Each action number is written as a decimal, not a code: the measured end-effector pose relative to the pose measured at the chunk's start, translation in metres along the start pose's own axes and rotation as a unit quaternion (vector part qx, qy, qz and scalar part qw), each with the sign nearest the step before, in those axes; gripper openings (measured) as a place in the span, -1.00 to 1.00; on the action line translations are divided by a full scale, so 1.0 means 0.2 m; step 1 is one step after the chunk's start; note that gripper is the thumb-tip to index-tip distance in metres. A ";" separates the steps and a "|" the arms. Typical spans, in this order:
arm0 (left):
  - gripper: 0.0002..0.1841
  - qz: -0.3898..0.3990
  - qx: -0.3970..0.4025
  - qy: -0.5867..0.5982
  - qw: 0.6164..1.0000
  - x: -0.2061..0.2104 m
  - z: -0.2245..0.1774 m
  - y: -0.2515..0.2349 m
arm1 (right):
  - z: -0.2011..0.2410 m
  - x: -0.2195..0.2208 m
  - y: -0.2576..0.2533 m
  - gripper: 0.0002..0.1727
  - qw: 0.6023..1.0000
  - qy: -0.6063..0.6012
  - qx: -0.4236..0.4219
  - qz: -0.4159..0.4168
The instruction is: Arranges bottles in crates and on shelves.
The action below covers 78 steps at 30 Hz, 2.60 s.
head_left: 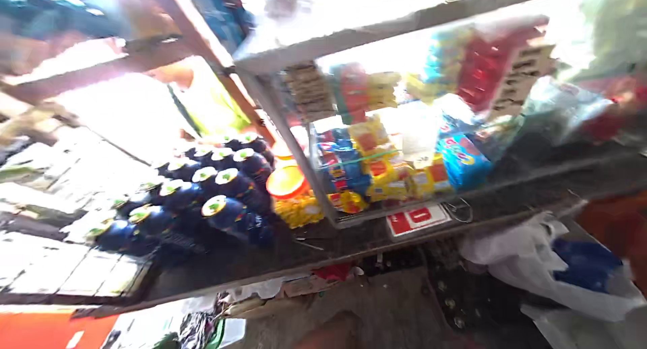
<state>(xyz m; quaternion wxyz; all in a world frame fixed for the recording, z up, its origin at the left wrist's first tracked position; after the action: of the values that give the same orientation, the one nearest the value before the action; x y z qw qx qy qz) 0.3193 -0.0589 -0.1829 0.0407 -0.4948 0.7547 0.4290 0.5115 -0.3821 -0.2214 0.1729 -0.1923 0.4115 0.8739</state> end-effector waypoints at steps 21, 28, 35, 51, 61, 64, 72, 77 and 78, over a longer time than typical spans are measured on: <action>-0.31 -0.747 -0.102 -0.208 0.623 -1.59 0.38 1.96 | 3.13 -0.08 0.16 -0.51 0.727 0.186 -0.595 -0.287; -0.20 -0.695 -0.100 -0.232 0.673 -1.70 0.49 1.96 | 3.18 -0.03 0.09 -0.50 0.729 0.235 -0.563 -0.309; -0.28 -0.673 -0.006 -0.251 0.695 -1.77 0.57 2.01 | 3.21 -0.04 0.09 -0.52 0.763 0.252 -0.519 -0.291; -0.32 -0.660 0.034 -0.271 0.700 -1.78 0.53 1.97 | 3.19 -0.03 0.12 -0.51 0.801 0.209 -0.480 -0.291; -0.25 -0.705 0.059 -0.293 0.643 -1.68 0.36 2.02 | 3.03 0.00 0.29 -0.47 0.763 0.161 -0.526 -0.340; -0.26 -0.715 0.111 -0.293 0.625 -1.61 0.18 2.04 | 2.90 -0.01 0.42 -0.48 0.753 0.122 -0.545 -0.347; -0.42 -0.582 0.301 -0.190 0.731 -1.41 -0.22 1.75 | 2.24 -0.08 0.63 -0.44 0.812 0.048 -0.502 -0.293; -0.37 -0.464 0.381 -0.182 0.779 -1.20 -0.44 1.32 | 1.72 -0.05 0.66 -0.49 0.849 0.113 -0.370 -0.360; -0.36 -0.445 0.389 -0.182 0.786 -1.15 -0.47 1.23 | 1.62 -0.04 0.66 -0.50 0.855 0.125 -0.337 -0.373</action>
<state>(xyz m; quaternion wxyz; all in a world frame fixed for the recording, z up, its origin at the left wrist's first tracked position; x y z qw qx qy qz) 0.2777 0.0747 0.1384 0.5530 -0.6306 0.5322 0.1150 0.3952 -0.2077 0.0591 0.3575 -0.4855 0.0069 0.7977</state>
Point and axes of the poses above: each hand's wrist, its own y-axis away from the middle knuckle, its own x-axis out of the palm, z = x × y, the point moved 4 cm from there along -y, towards the middle knuckle, and after that the axes turned 1 degree about -y, right-handed, at the moved point
